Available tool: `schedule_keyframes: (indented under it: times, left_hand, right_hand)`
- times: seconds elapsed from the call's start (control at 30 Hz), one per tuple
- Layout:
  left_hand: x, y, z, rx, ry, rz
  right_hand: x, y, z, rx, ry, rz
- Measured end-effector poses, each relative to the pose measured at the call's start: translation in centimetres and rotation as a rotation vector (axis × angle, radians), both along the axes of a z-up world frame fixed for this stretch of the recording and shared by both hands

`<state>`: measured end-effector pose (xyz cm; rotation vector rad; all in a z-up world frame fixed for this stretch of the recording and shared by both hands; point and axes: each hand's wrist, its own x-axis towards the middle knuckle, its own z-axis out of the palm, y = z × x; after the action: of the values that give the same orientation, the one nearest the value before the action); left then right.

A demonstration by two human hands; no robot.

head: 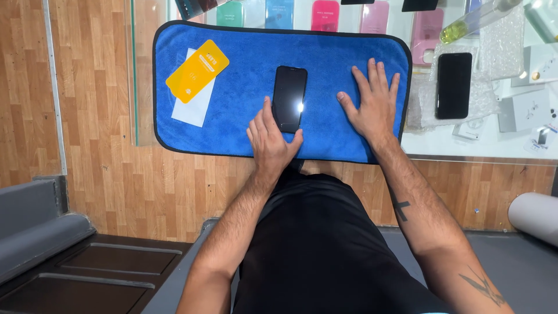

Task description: Cleaning smartphone screens and bodies using a microfiber cloth to remove smudges and dust.

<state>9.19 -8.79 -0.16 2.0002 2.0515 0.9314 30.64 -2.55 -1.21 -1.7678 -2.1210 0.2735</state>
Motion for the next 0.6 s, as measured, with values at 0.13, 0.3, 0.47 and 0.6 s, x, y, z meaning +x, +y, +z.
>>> schedule_keyframes:
  times: [0.13,0.3,0.47,0.6]
  left_hand:
    - [0.2,0.1,0.8,-0.035,-0.058,0.010]
    - [-0.3,0.5,0.3,-0.065,-0.146,0.013]
    - [-2.6,0.6,3.4,-0.356,-0.517,0.020]
    - [-5.1,0.4,3.2,-0.302,-0.784,0.151]
  right_hand:
    - [0.5,0.0,-0.8,0.018,0.060,-0.019]
    - [0.5,-0.1,-1.0,0.036,0.076,-0.011]
    - [0.7,-0.3,-1.2,0.046,0.112,-0.037]
    - [0.7,-0.5,-0.8,0.087,0.135,-0.045]
